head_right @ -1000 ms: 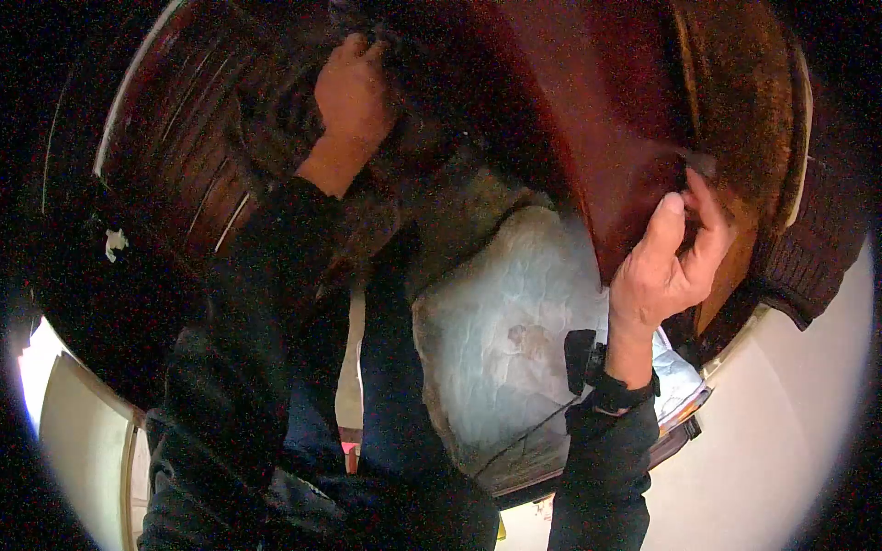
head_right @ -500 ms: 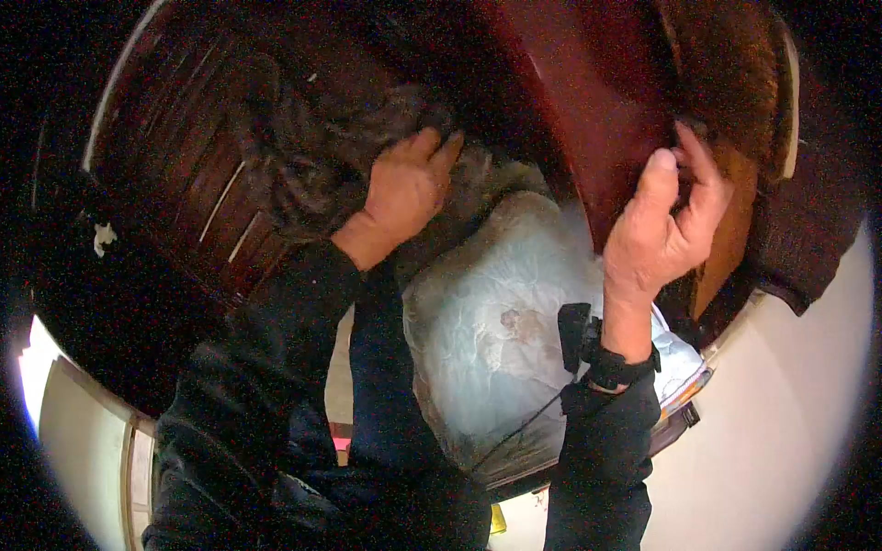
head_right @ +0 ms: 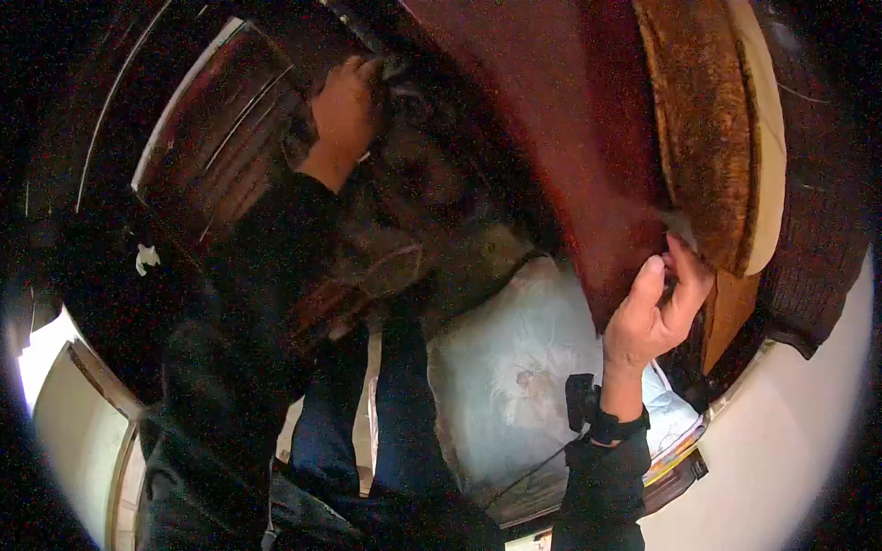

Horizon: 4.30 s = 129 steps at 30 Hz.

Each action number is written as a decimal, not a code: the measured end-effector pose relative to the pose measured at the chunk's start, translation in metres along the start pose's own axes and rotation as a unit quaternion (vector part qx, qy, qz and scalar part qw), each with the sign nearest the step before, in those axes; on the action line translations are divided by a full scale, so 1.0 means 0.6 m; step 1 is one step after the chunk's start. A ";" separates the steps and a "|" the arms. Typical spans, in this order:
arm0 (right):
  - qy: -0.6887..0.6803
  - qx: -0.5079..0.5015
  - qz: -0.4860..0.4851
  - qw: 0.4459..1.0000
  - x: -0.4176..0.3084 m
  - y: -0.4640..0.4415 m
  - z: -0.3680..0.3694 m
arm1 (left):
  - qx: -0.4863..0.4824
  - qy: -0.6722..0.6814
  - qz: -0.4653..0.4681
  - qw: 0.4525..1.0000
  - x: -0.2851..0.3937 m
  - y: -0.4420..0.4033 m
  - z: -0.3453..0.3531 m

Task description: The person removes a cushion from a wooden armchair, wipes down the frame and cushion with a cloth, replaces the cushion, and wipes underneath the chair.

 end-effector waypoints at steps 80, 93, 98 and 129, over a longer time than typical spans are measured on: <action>-0.105 0.010 0.157 0.982 0.035 0.037 -0.001 | 0.094 -0.154 0.025 0.983 -0.317 -0.071 -0.086; -0.099 0.031 0.105 0.989 0.034 0.032 -0.004 | 0.048 -0.163 -0.027 0.985 -0.333 -0.065 -0.100; 0.135 -0.062 -0.066 0.987 0.042 0.035 -0.016 | 0.059 -0.200 -0.040 0.977 -0.391 0.006 -0.133; 0.004 0.023 0.104 0.994 0.049 0.023 -0.014 | 0.034 -0.205 -0.178 0.962 -0.521 0.173 -0.209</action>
Point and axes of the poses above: each hand's wrist, its own y-axis away from the middle knuckle, its own z-axis out of the palm, x = y × z, the point moved 1 cm from there along -y, towards the middle knuckle, and after that the axes turned 7 degrees about -x, right-handed, at the moved point
